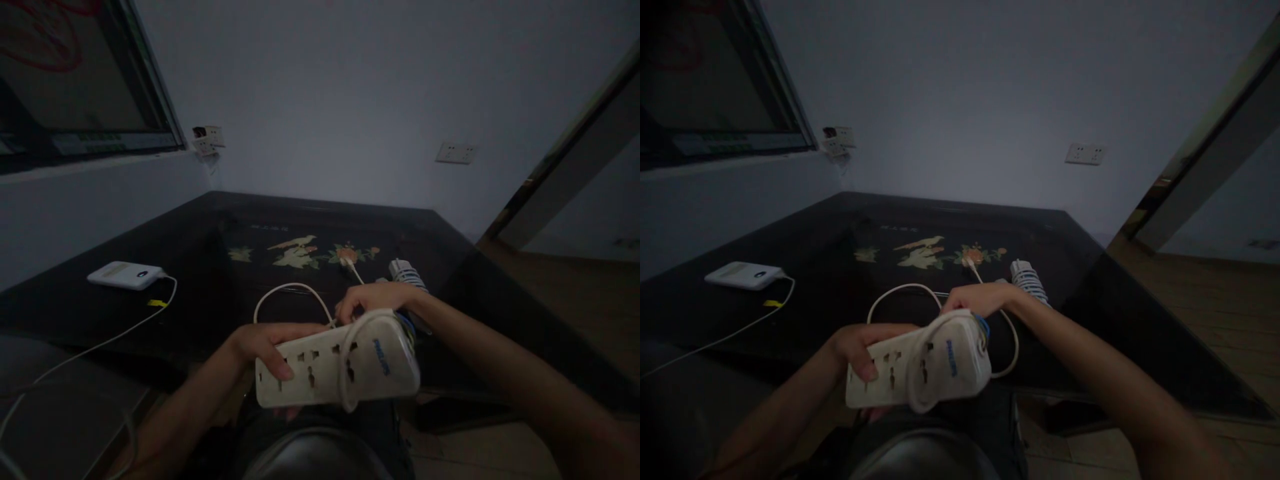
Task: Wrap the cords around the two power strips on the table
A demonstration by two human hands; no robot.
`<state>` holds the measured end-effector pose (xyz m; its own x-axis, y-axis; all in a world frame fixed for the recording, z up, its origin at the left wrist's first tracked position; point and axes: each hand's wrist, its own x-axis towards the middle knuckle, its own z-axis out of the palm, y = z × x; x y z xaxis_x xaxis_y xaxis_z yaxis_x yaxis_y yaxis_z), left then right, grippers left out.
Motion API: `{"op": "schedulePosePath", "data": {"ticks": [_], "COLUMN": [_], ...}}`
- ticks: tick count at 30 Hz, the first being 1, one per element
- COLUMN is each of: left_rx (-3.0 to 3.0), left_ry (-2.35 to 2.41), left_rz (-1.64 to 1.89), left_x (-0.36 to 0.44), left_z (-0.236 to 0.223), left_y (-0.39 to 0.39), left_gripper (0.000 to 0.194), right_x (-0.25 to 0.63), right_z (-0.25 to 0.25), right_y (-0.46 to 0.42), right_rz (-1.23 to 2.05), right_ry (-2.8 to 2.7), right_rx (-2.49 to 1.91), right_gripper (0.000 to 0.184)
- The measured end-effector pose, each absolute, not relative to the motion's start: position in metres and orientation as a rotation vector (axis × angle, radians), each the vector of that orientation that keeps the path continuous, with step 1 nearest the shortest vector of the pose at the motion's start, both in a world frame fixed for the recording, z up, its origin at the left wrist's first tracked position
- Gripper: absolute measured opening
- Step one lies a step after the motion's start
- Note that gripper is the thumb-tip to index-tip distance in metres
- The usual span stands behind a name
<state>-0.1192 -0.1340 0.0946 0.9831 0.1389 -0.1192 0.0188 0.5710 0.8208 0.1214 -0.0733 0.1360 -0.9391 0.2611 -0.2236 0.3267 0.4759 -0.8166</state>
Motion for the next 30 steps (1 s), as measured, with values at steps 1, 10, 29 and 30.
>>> {"op": "schedulePosePath", "data": {"ticks": [1,10,29,30], "left_rx": [1.023,1.412,2.231,2.232], "left_ry": [0.23,0.467,1.099,1.146], "left_rz": [0.015,-0.02,0.169,0.191], "left_x": [-0.122,-0.14,-0.135,-0.136], "left_z": [0.1,0.131,0.115,0.113], "left_y": [-0.132,-0.121,-0.143,-0.144], "left_gripper": [0.073,0.071,0.064,0.065], "right_x": [0.116,0.088,0.044,0.046], "right_z": [0.138,0.181,0.21,0.211], "right_y": [-0.071,-0.071,-0.098,-0.098], "right_rz": [-1.447,-1.022,0.047,0.022], "right_ry": [2.575,2.675,2.829,2.841], "right_rx": [0.46,0.554,1.044,1.065], "right_gripper": [0.029,0.004,0.014,0.014]}}
